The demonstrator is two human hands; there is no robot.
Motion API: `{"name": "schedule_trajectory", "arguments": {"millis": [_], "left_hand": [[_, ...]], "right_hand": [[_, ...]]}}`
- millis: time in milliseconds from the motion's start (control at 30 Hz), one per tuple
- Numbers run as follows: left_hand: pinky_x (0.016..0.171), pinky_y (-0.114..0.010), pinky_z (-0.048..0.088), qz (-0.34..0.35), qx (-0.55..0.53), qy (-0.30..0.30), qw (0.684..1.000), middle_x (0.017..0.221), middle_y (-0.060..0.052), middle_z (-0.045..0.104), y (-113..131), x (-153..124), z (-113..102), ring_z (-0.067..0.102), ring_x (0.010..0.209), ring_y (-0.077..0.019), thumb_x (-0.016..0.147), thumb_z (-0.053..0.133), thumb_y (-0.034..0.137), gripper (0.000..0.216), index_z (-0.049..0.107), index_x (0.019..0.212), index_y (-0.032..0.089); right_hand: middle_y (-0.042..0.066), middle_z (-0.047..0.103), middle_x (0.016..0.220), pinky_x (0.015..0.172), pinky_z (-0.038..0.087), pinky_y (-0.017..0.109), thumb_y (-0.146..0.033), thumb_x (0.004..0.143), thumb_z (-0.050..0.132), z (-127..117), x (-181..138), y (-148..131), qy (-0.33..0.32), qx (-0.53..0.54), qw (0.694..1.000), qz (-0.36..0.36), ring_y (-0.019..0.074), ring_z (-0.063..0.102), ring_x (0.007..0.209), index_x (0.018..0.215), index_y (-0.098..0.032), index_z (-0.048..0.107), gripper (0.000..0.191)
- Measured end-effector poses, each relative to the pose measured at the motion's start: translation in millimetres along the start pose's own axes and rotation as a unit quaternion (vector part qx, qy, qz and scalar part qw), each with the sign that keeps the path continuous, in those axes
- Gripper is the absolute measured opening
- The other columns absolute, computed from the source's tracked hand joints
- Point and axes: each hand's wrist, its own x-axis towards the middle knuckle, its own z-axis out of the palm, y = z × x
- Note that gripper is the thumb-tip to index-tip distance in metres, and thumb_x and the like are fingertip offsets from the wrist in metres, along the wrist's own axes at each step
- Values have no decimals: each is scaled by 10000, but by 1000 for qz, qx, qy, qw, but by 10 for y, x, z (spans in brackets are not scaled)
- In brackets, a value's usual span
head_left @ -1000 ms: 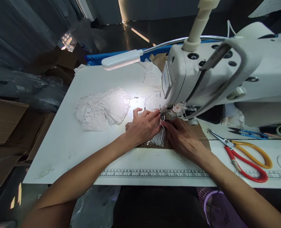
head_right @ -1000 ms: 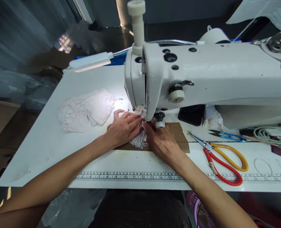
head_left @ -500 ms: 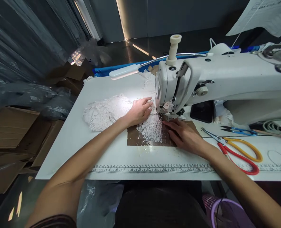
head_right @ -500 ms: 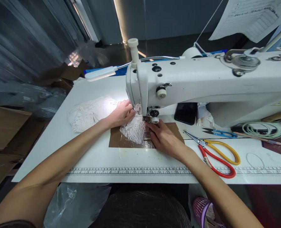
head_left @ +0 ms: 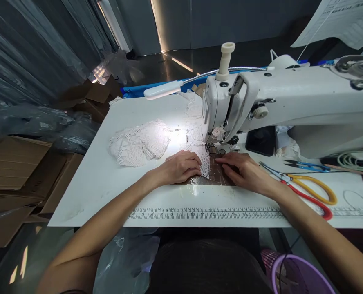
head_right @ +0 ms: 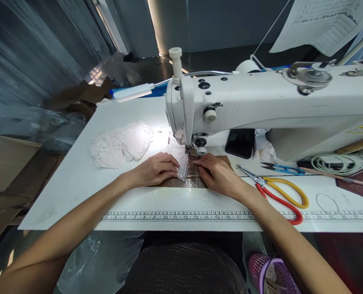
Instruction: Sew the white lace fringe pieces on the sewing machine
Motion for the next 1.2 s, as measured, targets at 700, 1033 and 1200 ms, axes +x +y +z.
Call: {"name": "schedule_trajectory", "arguments": {"millis": [700,1033,1200], "left_hand": [[803,-365,543,54,79,95,991,1081,-64,720,9,16,202,661,903,-180,909,537,165,177,620,1066,163],[763,-337,581,67,40,235,969,1001,-104,731,7,67,208,689,907,-175,902,618,143,84,666,964,113],[724,-315,576,76,57,197,976,972,-63,737,9,56,249,690,829,-150,918,614,169,77,682,946,147]], "right_hand": [[138,578,1077,915,487,522,-204,896,491,213,-94,-171,-33,-59,997,-26,303,527,1050,1172,-206,682,336],[57,721,879,701,539,355,-219,860,513,-128,260,149,-59,25,990,123,238,670,785,1052,-210,715,279],[80,725,976,768,535,369,-200,833,516,56,273,213,21,2,986,164,264,669,912,1040,-185,707,282]]}}
